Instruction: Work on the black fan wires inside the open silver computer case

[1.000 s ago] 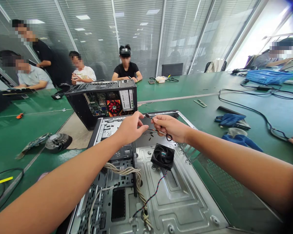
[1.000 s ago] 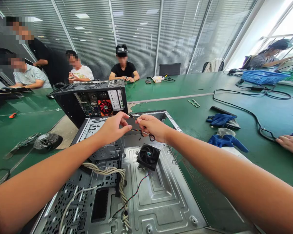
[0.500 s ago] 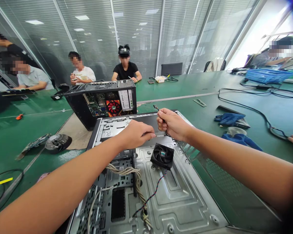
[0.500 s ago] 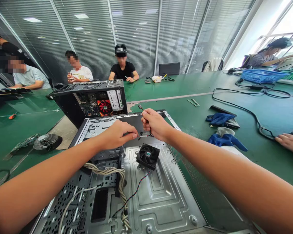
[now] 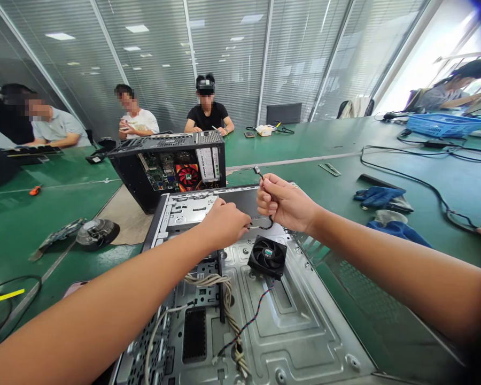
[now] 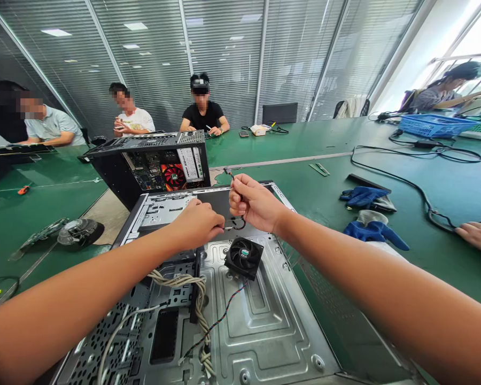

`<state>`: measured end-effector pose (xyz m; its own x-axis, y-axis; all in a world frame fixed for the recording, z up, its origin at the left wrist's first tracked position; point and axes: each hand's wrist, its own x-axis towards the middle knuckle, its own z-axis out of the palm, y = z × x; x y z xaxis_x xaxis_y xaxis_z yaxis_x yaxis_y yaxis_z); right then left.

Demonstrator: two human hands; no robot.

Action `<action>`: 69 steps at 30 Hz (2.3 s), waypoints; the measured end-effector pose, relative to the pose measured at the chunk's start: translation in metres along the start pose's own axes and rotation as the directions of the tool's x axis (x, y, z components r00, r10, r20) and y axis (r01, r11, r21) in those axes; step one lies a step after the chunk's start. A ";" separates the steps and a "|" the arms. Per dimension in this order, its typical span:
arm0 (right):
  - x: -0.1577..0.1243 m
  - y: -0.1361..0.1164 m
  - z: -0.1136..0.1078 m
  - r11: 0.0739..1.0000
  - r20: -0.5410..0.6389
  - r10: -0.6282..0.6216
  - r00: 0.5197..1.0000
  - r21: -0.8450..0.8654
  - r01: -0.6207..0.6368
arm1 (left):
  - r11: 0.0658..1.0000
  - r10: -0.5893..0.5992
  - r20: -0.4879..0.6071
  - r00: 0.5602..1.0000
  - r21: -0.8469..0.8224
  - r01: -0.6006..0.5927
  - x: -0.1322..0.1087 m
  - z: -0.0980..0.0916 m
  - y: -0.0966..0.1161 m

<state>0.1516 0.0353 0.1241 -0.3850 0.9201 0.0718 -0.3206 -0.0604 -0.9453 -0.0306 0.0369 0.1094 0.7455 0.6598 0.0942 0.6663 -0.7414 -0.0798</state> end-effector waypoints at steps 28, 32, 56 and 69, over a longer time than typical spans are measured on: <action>-0.003 0.025 -0.007 0.816 0.595 0.577 0.559 -0.400 -0.417 | 0.980 -0.012 -0.108 0.994 -0.201 -0.010 0.001 -0.006 -0.015; -0.002 0.024 -0.007 0.774 0.510 0.629 0.587 -0.480 -0.412 | 0.941 -0.075 -0.205 0.976 -0.337 0.002 0.000 -0.010 -0.018; 0.004 0.013 -0.003 0.948 0.116 0.280 0.953 -0.192 -0.255 | 0.876 -0.183 -0.435 0.882 -0.479 -0.055 -0.005 -0.019 -0.022; 0.005 0.015 0.003 0.924 0.026 0.268 0.963 -0.292 -0.249 | 0.827 -0.213 -0.364 0.907 -0.561 -0.031 -0.005 -0.014 -0.025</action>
<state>0.1429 0.0378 0.1116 -0.4792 0.8599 -0.1759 0.0522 -0.1722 -0.9837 -0.0511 0.0499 0.1251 0.5280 0.7115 0.4637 0.5183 -0.7025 0.4878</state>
